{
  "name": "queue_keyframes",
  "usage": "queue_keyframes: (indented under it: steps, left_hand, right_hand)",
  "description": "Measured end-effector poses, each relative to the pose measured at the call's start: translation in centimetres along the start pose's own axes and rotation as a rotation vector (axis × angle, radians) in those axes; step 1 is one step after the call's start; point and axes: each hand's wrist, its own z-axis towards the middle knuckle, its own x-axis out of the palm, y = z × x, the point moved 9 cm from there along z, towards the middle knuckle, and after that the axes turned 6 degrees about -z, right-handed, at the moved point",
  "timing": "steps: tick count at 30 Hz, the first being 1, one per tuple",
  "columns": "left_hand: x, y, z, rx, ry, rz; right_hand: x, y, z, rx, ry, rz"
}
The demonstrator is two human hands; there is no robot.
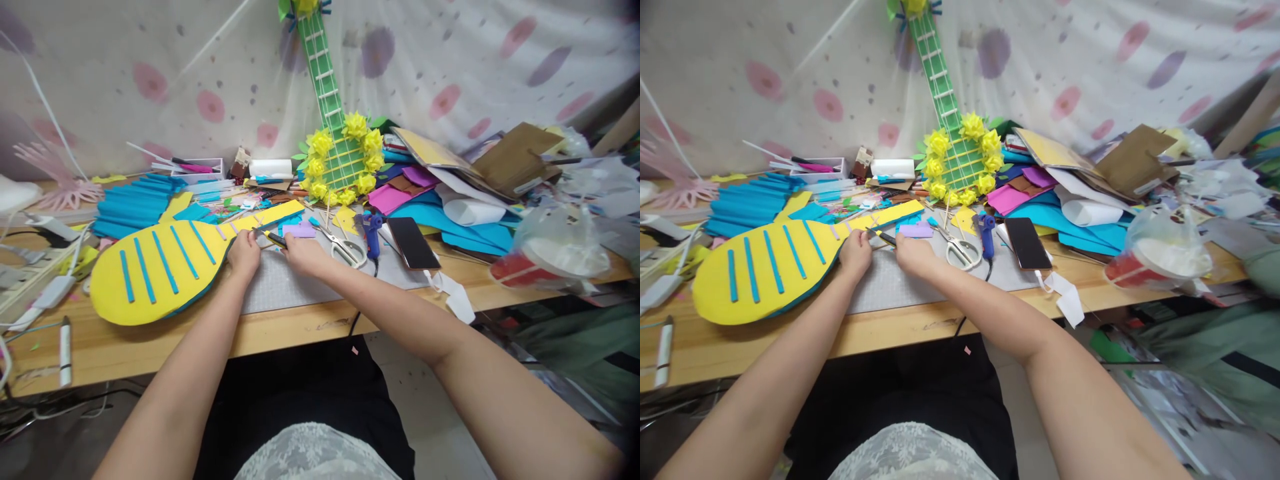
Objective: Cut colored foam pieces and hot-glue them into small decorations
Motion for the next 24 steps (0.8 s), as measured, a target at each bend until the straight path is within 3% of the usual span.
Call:
queue_keyframes:
  steps: [5, 24]
  left_hand:
    - [0.6, -0.6, -0.4, 0.026, 0.078, 0.096]
    - [0.4, 0.0, 0.1, 0.014, 0.01, -0.006]
  right_hand:
    - [-0.1, 0.2, 0.7, 0.006, 0.006, -0.002]
    - [0.3, -0.6, 0.1, -0.011, 0.004, -0.015]
